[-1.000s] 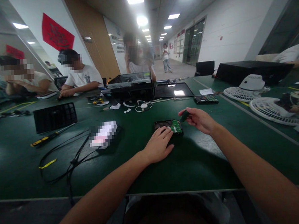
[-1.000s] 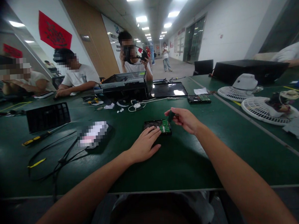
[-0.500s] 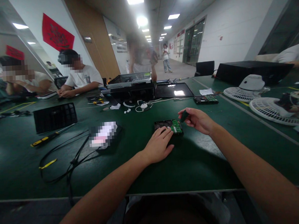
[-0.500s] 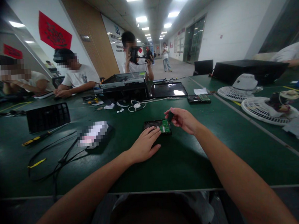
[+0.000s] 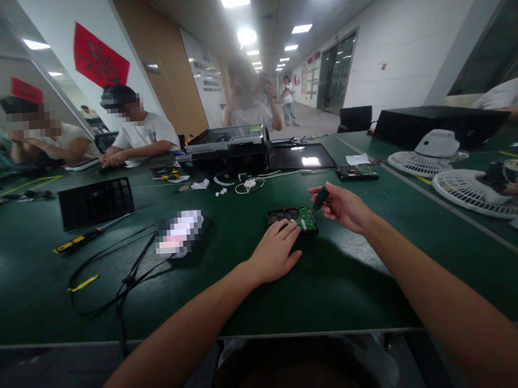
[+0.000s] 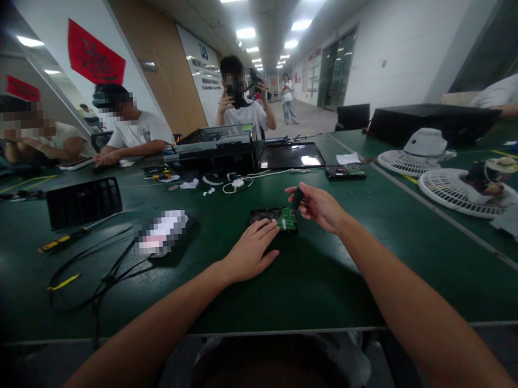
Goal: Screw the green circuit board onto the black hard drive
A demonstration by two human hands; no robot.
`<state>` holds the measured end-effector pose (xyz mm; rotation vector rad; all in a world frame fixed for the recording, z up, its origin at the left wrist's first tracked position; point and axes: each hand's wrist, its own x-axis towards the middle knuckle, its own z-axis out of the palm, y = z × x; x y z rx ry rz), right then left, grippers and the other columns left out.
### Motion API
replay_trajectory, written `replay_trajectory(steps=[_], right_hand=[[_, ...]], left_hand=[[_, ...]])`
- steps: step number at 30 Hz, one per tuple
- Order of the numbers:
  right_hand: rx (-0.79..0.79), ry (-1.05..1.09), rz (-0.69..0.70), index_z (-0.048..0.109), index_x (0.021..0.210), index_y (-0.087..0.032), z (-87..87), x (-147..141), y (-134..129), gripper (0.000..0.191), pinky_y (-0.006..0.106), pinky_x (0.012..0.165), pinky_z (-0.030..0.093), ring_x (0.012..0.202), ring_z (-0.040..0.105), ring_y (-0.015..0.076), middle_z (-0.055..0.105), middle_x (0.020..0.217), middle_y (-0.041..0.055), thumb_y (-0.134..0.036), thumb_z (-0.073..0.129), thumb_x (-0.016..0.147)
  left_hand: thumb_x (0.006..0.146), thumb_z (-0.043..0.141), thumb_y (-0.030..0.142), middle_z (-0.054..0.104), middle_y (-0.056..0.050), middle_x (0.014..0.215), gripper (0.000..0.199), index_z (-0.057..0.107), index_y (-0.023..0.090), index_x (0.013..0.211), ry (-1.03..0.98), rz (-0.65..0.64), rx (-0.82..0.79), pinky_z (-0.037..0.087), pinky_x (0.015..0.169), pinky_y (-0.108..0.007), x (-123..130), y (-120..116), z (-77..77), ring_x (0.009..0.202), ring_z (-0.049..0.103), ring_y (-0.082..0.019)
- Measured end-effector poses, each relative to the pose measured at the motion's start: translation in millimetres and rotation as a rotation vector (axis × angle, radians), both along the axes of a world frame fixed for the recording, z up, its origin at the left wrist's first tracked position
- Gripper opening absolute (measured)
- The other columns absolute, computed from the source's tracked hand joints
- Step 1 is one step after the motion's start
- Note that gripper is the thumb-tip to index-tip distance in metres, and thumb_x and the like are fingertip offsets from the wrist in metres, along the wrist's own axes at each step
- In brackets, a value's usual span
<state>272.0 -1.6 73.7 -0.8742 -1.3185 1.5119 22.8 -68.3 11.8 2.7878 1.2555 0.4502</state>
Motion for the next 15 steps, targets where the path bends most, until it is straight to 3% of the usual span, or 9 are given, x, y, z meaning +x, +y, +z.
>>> replay_trajectory(steps=[15], right_hand=[[0.034,-0.027,0.068,0.074,0.1,-0.021,-0.8,0.9,-0.9,0.037,0.027,0.047,0.027,0.059,0.045,0.012,0.077,0.106,0.0098,-0.057,0.072,0.09]], left_hand=[[0.105,0.051,0.045,0.042,-0.013,0.169,0.063,0.042,0.015,0.16,0.015,0.0,-0.003,0.025,0.132,-0.052,-0.2,0.5,0.4,0.16,0.029,-0.033]])
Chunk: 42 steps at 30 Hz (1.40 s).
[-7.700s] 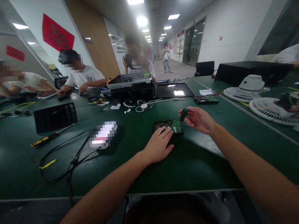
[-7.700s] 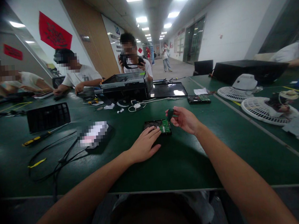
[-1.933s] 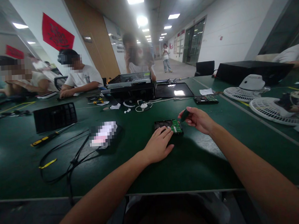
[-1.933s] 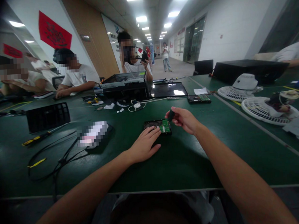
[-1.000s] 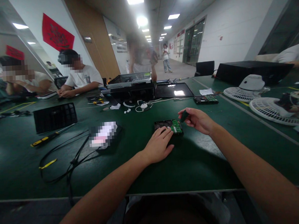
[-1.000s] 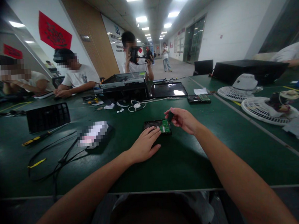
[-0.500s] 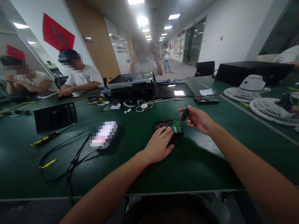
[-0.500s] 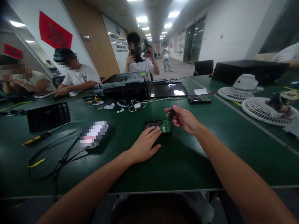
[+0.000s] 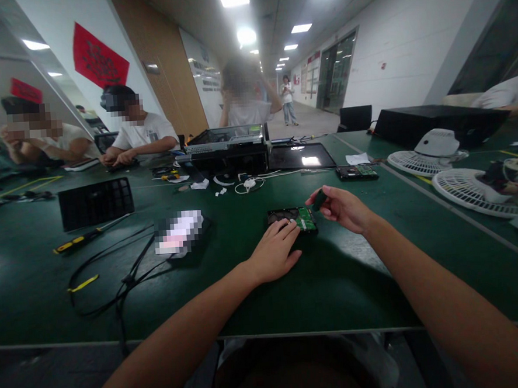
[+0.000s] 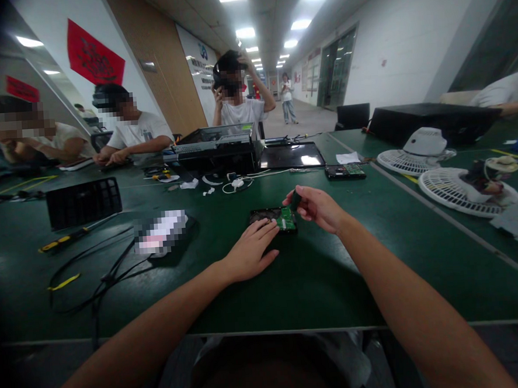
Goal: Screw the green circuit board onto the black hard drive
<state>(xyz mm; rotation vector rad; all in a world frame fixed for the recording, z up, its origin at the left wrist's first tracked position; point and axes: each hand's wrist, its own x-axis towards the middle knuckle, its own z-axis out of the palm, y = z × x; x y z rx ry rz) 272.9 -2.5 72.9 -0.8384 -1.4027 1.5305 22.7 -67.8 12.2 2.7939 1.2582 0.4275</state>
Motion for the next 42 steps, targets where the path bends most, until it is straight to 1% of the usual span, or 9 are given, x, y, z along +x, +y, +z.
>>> replay_trajectory(steps=[7,11,16,23,26,28,32,37,42], right_hand=[[-0.046,0.064,-0.031,0.073,0.109,-0.021,-1.0,1.4,2.2,0.038,0.026,0.045,0.028,0.059,0.044,0.012,0.074,0.098,0.0077,-0.055,0.07,0.091],[-0.043,0.062,-0.002,0.075,0.118,-0.022,-0.3,3.2,2.7,0.04,0.026,0.045,0.026,0.058,0.043,0.0116,0.072,0.098,0.007,-0.05,0.068,0.091],[-0.029,0.011,0.0,0.078,0.109,-0.02,-0.9,0.7,1.7,0.039,0.026,0.046,0.022,0.058,0.04,0.0102,0.071,0.098,0.0076,-0.053,0.069,0.092],[0.087,-0.074,-0.131,0.08,0.098,-0.019,-2.6,-1.3,4.7,0.038,0.029,0.048,0.022,0.059,0.042,0.0112,0.075,0.098,0.0086,-0.055,0.069,0.091],[0.087,-0.054,-0.144,0.079,0.095,-0.018,-3.5,1.2,6.4,0.038,0.029,0.047,0.022,0.059,0.041,0.0113,0.077,0.1,0.0099,-0.054,0.066,0.092],[0.064,-0.024,-0.143,0.079,0.097,-0.018,-3.6,2.7,6.5,0.037,0.028,0.047,0.023,0.059,0.041,0.0113,0.077,0.101,0.0102,-0.052,0.065,0.092],[0.017,0.019,-0.111,0.078,0.108,-0.021,-2.4,2.9,4.5,0.035,0.026,0.048,0.025,0.059,0.042,0.0114,0.076,0.099,0.0083,-0.05,0.067,0.091],[-0.006,0.034,-0.077,0.078,0.107,-0.021,-1.7,-0.5,2.1,0.04,0.025,0.045,0.025,0.059,0.042,0.0105,0.073,0.097,0.0072,-0.057,0.073,0.089],[-0.035,0.088,-0.088,0.078,0.105,-0.02,-2.8,-0.1,3.2,0.039,0.025,0.044,0.027,0.06,0.044,0.0114,0.074,0.099,0.0087,-0.055,0.074,0.089]], left_hand=[[0.106,0.05,0.045,0.042,-0.014,0.168,0.064,0.042,0.013,0.16,0.012,0.004,-0.005,0.025,0.132,-0.053,0.5,-1.0,1.0,0.16,0.029,-0.035],[0.106,0.05,0.044,0.041,-0.014,0.169,0.064,0.042,0.012,0.161,0.013,0.006,-0.008,0.025,0.132,-0.053,0.6,-1.1,1.1,0.16,0.029,-0.035],[0.106,0.05,0.045,0.041,-0.014,0.169,0.065,0.042,0.012,0.161,0.015,0.006,-0.007,0.025,0.132,-0.053,1.0,-0.6,1.7,0.16,0.029,-0.035],[0.106,0.051,0.046,0.041,-0.014,0.169,0.064,0.043,0.013,0.16,0.008,0.01,-0.014,0.026,0.131,-0.054,0.7,-1.7,2.8,0.16,0.029,-0.035],[0.107,0.05,0.047,0.041,-0.014,0.169,0.064,0.042,0.013,0.161,0.004,0.01,-0.018,0.026,0.131,-0.055,0.7,-2.2,3.1,0.16,0.029,-0.035],[0.107,0.05,0.047,0.041,-0.014,0.169,0.064,0.042,0.013,0.161,0.005,0.009,-0.016,0.026,0.131,-0.054,0.9,-2.4,3.0,0.16,0.029,-0.035],[0.106,0.05,0.046,0.042,-0.015,0.168,0.064,0.042,0.012,0.161,0.008,0.009,-0.003,0.026,0.132,-0.053,1.2,-2.2,2.4,0.16,0.03,-0.035],[0.106,0.051,0.045,0.043,-0.015,0.168,0.064,0.043,0.013,0.16,0.01,0.002,0.016,0.026,0.131,-0.053,0.7,-0.8,0.4,0.16,0.03,-0.034],[0.106,0.051,0.046,0.043,-0.014,0.168,0.063,0.043,0.014,0.16,0.003,-0.001,0.018,0.027,0.131,-0.053,0.3,-1.0,-0.4,0.16,0.03,-0.034]])
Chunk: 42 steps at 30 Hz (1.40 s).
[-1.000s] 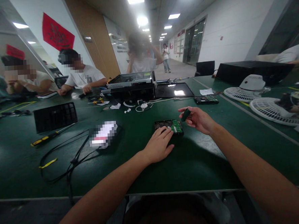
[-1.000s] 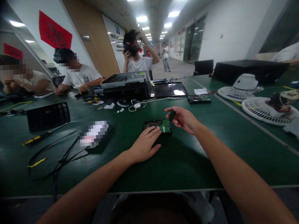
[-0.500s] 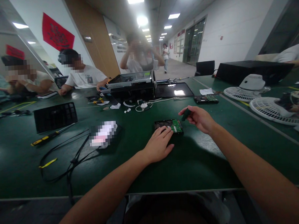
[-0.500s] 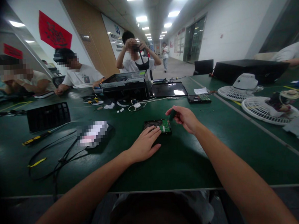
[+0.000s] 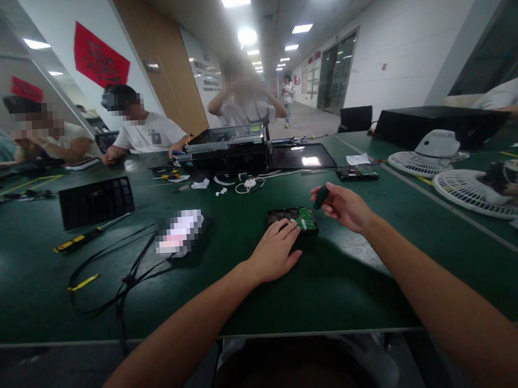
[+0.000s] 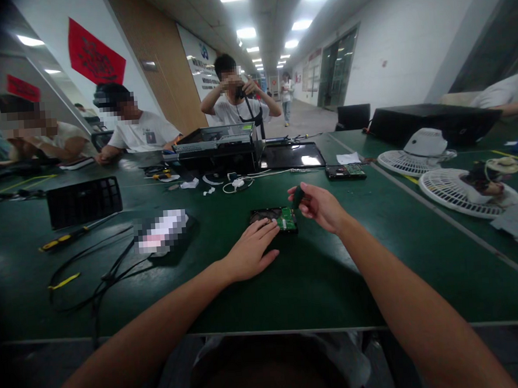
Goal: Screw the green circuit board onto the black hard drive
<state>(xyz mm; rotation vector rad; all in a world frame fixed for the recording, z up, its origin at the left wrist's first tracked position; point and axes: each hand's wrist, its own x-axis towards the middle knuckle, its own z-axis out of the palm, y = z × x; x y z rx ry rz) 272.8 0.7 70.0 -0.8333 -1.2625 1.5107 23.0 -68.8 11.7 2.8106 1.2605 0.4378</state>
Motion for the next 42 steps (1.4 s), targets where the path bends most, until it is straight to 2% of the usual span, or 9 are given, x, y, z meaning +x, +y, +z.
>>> replay_trajectory(steps=[7,12,19,24,27,30,33,38,42], right_hand=[[0.024,0.009,0.025,0.078,0.104,-0.018,-0.2,-1,-1,0.035,0.025,0.044,0.029,0.059,0.045,0.0106,0.075,0.101,0.0098,-0.049,0.073,0.089],[0.055,-0.056,-0.016,0.076,0.101,-0.019,0.0,-4,-2,0.034,0.026,0.045,0.024,0.059,0.045,0.0114,0.076,0.101,0.0095,-0.05,0.074,0.087],[0.098,-0.071,-0.086,0.074,0.093,-0.02,-3.1,-2,3,0.034,0.028,0.047,0.028,0.061,0.048,0.0127,0.077,0.103,0.0096,-0.053,0.077,0.085],[0.114,-0.057,-0.067,0.078,0.093,-0.019,-3.3,1,4,0.031,0.027,0.048,0.029,0.063,0.045,0.0133,0.069,0.086,0.0064,-0.049,0.076,0.087],[0.117,-0.06,-0.06,0.079,0.097,-0.018,-1.6,1,2,0.03,0.027,0.048,0.027,0.063,0.043,0.0132,0.065,0.079,0.0051,-0.047,0.074,0.089],[0.13,-0.044,-0.069,0.078,0.105,-0.02,-0.1,0,0,0.029,0.027,0.048,0.026,0.063,0.044,0.0125,0.074,0.096,0.0069,-0.043,0.074,0.087],[0.138,-0.043,-0.074,0.077,0.111,-0.023,-0.2,0,1,0.032,0.028,0.048,0.025,0.062,0.045,0.0123,0.077,0.112,0.008,-0.043,0.073,0.087],[0.141,-0.042,-0.085,0.078,0.112,-0.023,-1.7,3,3,0.033,0.028,0.047,0.021,0.058,0.04,0.0107,0.078,0.11,0.0079,-0.044,0.073,0.087],[0.124,-0.046,-0.077,0.078,0.111,-0.023,-1.7,4,2,0.035,0.028,0.047,0.021,0.057,0.042,0.0107,0.078,0.107,0.0078,-0.047,0.074,0.086]], left_hand=[[0.106,0.051,0.045,0.044,-0.014,0.167,0.062,0.044,0.013,0.159,-0.008,-0.01,-0.006,0.027,0.131,-0.053,0,-1,3.8,0.16,0.031,-0.033],[0.106,0.052,0.043,0.052,-0.013,0.162,0.056,0.052,0.014,0.154,-0.039,-0.021,-0.007,0.029,0.13,-0.052,0,-1,7.5,0.157,0.036,-0.032],[0.106,0.053,0.041,0.058,-0.012,0.156,0.05,0.057,0.016,0.149,-0.077,-0.025,0.003,0.032,0.129,-0.052,-1,-2,10.7,0.153,0.043,-0.03],[0.105,0.055,0.037,0.063,-0.01,0.15,0.045,0.061,0.018,0.146,-0.119,-0.059,0.02,0.037,0.127,-0.05,0,-3,12.3,0.149,0.047,-0.029],[0.104,0.056,0.034,0.066,-0.01,0.145,0.041,0.065,0.019,0.141,-0.132,-0.065,0.033,0.043,0.121,-0.051,1,-4,13.7,0.143,0.051,-0.03],[0.105,0.054,0.033,0.069,-0.009,0.14,0.037,0.067,0.019,0.137,-0.187,-0.052,0.064,0.051,0.113,-0.049,1,-6,15.7,0.131,0.059,-0.029],[0.107,0.05,0.031,0.069,-0.008,0.138,0.035,0.068,0.021,0.135,-0.265,-0.043,0.06,0.056,0.107,-0.042,1,-8,15.4,0.121,0.066,-0.025],[0.107,0.048,0.032,0.073,-0.005,0.126,0.03,0.073,0.024,0.121,-0.172,-0.025,-0.019,0.063,0.088,-0.035,2,-11,11.2,0.106,0.073,-0.022],[0.107,0.049,0.034,0.069,-0.005,0.137,0.032,0.07,0.026,0.13,-0.105,-0.031,-0.031,0.064,0.088,-0.035,3,-12,10.9,0.111,0.073,-0.022]])
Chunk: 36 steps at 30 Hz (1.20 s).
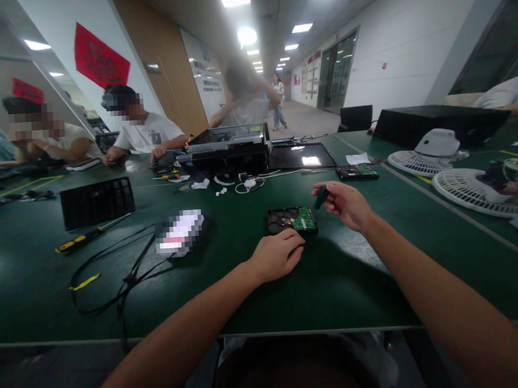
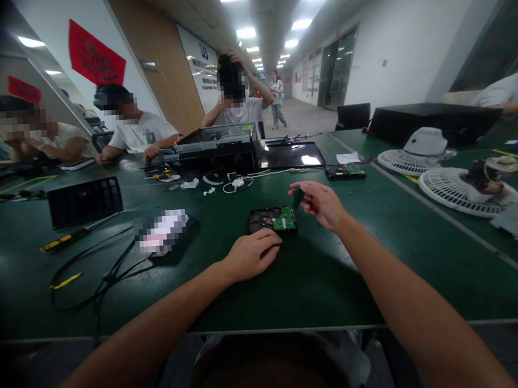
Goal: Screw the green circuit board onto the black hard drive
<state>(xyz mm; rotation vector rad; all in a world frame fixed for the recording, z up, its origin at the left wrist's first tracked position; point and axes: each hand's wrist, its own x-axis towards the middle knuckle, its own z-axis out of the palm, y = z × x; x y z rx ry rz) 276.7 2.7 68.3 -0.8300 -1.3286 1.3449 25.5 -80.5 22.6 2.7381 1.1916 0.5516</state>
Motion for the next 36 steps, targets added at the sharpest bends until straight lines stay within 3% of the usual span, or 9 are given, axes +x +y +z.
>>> replay_trajectory(steps=[10,16,30,36], right_hand=[[-0.003,0.022,0.005,0.078,0.107,-0.022,-1.9,-0.3,0.3,0.037,0.027,0.047,0.023,0.057,0.044,0.0098,0.076,0.101,0.0073,-0.054,0.076,0.087],[0.006,0.015,-0.024,0.078,0.105,-0.022,0.5,-3.5,-3.2,0.037,0.026,0.047,0.023,0.057,0.044,0.0089,0.076,0.103,0.007,-0.05,0.083,0.081],[-0.008,0.019,-0.01,0.075,0.097,-0.022,0.7,-2.4,-2.4,0.033,0.026,0.045,0.023,0.056,0.046,0.0088,0.076,0.1,0.0061,-0.051,0.081,0.083],[0.034,-0.08,-0.049,0.078,0.095,-0.022,2.4,-2.8,-2.6,0.031,0.027,0.046,0.023,0.057,0.043,0.0092,0.078,0.1,0.0068,-0.051,0.08,0.082]], left_hand=[[0.107,0.048,0.046,0.046,-0.007,0.166,0.052,0.052,0.023,0.153,0.095,0.061,-0.037,0.064,0.092,-0.046,0.2,2.6,1.2,0.122,0.07,-0.031],[0.106,0.049,0.047,0.044,-0.009,0.167,0.055,0.049,0.025,0.156,0.122,0.054,-0.068,0.063,0.095,-0.048,1.4,3.0,1.9,0.128,0.068,-0.033],[0.107,0.047,0.047,0.044,-0.008,0.168,0.051,0.053,0.024,0.152,0.134,0.041,-0.059,0.064,0.092,-0.045,-0.4,2.5,1.6,0.125,0.069,-0.032],[0.107,0.047,0.047,0.043,-0.009,0.168,0.052,0.051,0.023,0.154,0.142,0.037,-0.059,0.064,0.092,-0.046,-0.8,2.9,2.2,0.124,0.07,-0.032]])
